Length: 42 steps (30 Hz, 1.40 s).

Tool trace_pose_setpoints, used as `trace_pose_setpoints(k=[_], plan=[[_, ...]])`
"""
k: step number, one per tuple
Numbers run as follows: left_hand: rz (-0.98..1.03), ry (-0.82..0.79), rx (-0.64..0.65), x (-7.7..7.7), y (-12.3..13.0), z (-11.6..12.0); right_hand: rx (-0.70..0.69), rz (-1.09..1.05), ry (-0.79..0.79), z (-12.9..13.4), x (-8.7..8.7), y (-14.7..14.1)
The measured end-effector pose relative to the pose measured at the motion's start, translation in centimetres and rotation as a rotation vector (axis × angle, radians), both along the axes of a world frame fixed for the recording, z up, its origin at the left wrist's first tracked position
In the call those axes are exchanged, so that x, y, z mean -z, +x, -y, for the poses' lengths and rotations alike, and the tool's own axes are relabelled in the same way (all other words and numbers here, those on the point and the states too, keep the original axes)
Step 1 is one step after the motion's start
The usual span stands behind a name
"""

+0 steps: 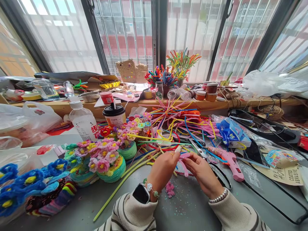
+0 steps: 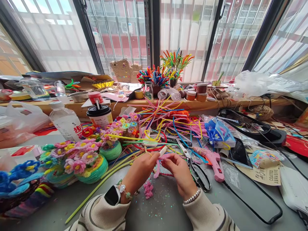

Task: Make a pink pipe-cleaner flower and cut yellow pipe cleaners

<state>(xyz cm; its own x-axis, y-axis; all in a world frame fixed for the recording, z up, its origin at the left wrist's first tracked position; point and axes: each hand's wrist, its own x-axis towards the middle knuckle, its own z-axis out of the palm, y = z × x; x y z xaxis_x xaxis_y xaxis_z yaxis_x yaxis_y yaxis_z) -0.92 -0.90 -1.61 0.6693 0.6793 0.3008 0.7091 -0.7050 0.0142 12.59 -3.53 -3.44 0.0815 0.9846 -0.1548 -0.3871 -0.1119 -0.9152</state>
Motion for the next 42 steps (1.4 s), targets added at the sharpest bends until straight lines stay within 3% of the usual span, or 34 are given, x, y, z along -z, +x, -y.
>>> trace_pose_setpoints(k=[15,22,27,29,32,35,38,42], plan=[[-0.025,0.018,0.011,-0.1,0.1,0.0,-0.025,-0.007,0.003,0.2,-0.2,0.0],[-0.123,0.128,0.034,-0.4,0.6,0.9,-0.037,-0.004,0.011,0.1,0.1,-0.1],[-0.121,0.070,0.005,-0.4,0.7,1.0,-0.073,0.020,0.007,-0.3,0.5,0.0],[-0.094,0.018,-0.051,-0.3,0.5,0.7,-0.026,0.100,0.037,-0.2,0.4,0.1],[-0.045,-0.049,-0.169,-0.1,0.1,0.0,0.220,0.417,0.247,0.7,0.0,-0.2],[0.021,-0.083,-0.212,0.1,-0.2,-0.2,0.444,0.875,0.668,2.6,-0.6,-1.4],[0.106,-0.099,-0.191,0.2,-0.1,-0.1,0.342,1.190,1.027,4.5,-1.2,-3.6],[0.200,-0.104,-0.209,1.3,0.0,-0.6,0.258,1.337,1.206,5.0,-1.1,-5.8]])
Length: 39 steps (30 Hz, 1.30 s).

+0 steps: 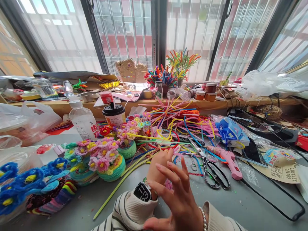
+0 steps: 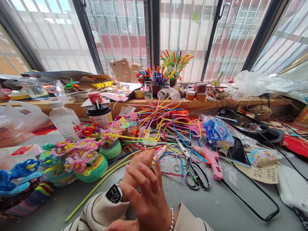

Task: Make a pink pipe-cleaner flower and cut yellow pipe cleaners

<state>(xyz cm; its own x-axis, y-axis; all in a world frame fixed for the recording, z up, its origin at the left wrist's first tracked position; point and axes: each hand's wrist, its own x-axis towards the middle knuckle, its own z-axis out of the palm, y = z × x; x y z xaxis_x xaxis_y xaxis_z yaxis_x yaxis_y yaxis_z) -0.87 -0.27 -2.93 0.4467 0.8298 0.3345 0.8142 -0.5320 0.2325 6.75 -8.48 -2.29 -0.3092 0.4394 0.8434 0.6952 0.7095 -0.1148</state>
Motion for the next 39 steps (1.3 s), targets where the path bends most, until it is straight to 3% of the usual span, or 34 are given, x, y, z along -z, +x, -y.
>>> trace_pose_setpoints(k=[6,13,16,19,23,25,28,34,39], plan=[[0.239,-0.102,-0.009,1.9,0.3,-1.4,-0.017,0.095,0.000,-0.5,0.7,-0.4],[0.517,-0.179,-0.010,-1.0,-0.4,0.4,-0.003,-0.033,-0.057,-0.9,0.8,1.5],[0.784,-0.317,0.019,-1.8,-0.4,0.6,0.170,-0.285,-0.037,-1.9,0.9,3.4],[1.042,-0.574,0.103,-2.1,-0.1,0.4,0.312,-0.526,-0.188,-3.2,0.8,5.1],[1.127,-0.804,0.140,-2.2,0.0,0.4,0.033,-0.736,-0.636,-4.2,0.3,6.1],[1.120,-0.866,0.149,-2.4,0.1,0.6,-0.071,-0.791,-0.755,-4.4,0.2,6.1],[1.097,-0.964,0.171,-2.5,0.1,0.8,-0.126,-0.822,-0.783,-4.4,0.3,6.1],[1.069,-1.048,0.161,-2.3,0.2,0.8,-0.027,-0.774,-0.708,-4.5,0.6,6.1],[1.210,-1.101,0.099,-2.2,0.5,0.7,-0.188,-1.053,-0.846,-4.6,0.6,5.9]])
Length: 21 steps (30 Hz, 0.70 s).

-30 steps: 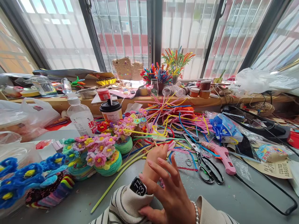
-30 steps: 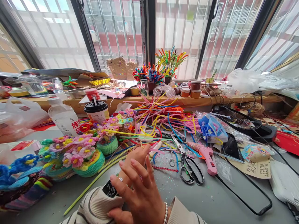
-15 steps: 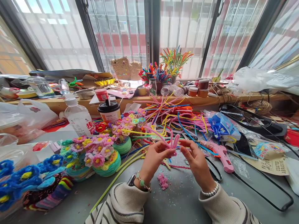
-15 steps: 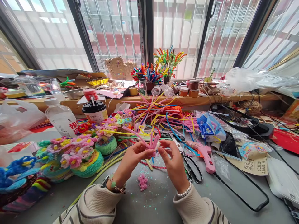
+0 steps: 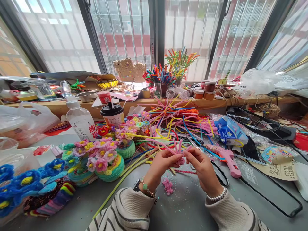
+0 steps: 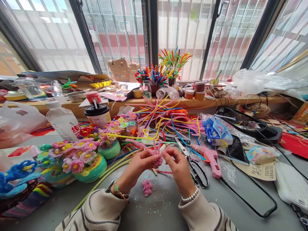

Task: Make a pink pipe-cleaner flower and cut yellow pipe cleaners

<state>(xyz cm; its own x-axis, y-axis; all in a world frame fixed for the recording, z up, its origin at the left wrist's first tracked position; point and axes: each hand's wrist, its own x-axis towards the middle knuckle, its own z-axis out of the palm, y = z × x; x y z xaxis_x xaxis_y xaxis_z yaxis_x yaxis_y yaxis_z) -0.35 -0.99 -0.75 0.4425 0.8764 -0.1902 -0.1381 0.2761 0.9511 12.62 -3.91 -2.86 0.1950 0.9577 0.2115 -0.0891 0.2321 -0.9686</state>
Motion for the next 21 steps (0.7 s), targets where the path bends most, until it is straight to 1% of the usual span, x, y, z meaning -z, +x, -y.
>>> trace_pose_setpoints(k=[4,7,14,17,19,21], plan=[[0.079,-0.055,-0.001,0.2,-0.1,0.0,-0.113,-0.313,-0.071,-0.2,0.2,-0.2],[0.102,-0.070,0.014,0.3,-0.3,0.0,-0.121,-0.394,-0.072,-0.4,0.3,-0.3],[0.194,-0.130,0.059,0.2,-0.3,0.1,-0.011,-0.267,-0.010,-0.5,0.1,0.2],[0.230,-0.158,0.052,0.4,-0.3,0.1,0.028,-0.198,0.006,-0.5,0.3,0.5],[0.245,-0.171,0.023,0.5,-0.3,0.1,0.051,-0.118,0.031,-0.5,0.4,0.6],[0.250,-0.173,-0.006,0.5,-0.3,0.1,0.076,0.028,0.080,-0.5,0.5,0.8]])
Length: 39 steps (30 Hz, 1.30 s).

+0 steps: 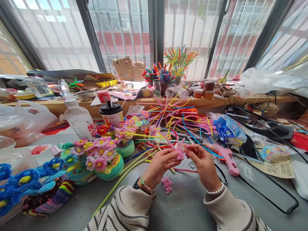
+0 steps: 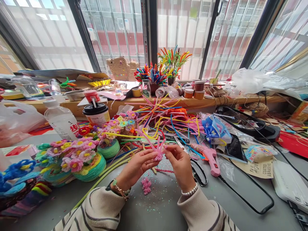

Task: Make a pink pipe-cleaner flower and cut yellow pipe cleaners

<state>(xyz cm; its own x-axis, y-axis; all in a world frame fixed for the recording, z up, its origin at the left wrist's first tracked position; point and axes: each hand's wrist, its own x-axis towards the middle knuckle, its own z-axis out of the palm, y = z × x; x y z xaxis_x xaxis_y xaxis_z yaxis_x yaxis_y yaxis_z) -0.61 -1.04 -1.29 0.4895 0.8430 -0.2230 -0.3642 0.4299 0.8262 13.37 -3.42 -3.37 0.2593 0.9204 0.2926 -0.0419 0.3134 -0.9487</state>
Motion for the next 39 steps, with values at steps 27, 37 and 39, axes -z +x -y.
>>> trace_pose_setpoints(k=[27,37,39], plan=[[-0.076,0.051,-0.022,-0.02,0.02,-0.06,0.201,0.855,0.385,0.62,-0.19,0.20],[-0.137,0.095,-0.048,-0.19,0.00,-0.01,0.169,1.004,0.510,0.34,-0.17,0.35],[-0.150,0.098,-0.047,-0.28,0.01,0.03,0.144,0.998,0.505,0.32,-0.18,0.45]])
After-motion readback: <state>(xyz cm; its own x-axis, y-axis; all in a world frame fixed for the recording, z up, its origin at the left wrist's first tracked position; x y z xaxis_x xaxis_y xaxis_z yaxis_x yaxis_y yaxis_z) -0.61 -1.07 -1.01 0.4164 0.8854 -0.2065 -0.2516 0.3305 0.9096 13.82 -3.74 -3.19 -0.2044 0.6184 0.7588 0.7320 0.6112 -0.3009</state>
